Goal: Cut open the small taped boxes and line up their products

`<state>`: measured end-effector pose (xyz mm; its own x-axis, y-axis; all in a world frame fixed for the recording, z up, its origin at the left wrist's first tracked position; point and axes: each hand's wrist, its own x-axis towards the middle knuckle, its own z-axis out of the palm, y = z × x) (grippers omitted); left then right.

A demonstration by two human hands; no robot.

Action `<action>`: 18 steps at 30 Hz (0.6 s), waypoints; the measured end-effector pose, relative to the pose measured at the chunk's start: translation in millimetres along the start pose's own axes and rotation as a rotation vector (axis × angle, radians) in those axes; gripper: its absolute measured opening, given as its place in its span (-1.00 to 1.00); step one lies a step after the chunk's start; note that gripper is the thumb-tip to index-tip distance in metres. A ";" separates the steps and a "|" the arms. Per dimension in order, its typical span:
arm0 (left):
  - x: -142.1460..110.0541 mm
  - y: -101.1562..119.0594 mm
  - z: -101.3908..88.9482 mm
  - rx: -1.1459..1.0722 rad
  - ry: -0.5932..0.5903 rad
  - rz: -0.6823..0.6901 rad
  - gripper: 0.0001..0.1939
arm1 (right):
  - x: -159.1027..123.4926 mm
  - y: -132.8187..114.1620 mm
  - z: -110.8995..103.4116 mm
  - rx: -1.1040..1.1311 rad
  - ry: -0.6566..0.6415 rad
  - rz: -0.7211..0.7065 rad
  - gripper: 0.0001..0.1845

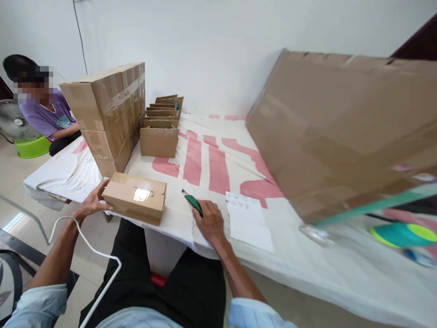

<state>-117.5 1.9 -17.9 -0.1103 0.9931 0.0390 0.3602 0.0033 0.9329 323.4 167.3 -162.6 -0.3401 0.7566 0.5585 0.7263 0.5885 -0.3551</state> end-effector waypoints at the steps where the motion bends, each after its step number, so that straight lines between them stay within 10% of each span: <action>1: 4.7 -2.9 -0.2 -0.020 -0.044 0.002 0.26 | 0.3 -0.4 0.0 0.001 0.003 -0.003 -0.72; 18: 23.4 -12.9 61.9 -0.137 -0.090 0.069 0.27 | 3.3 -0.6 -1.0 0.016 -0.031 -0.002 -0.70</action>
<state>-67.4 32.3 -51.2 -0.0045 0.9969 0.0780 0.2335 -0.0748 0.9695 322.5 169.1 -159.8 -0.3602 0.7635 0.5360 0.7160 0.5946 -0.3658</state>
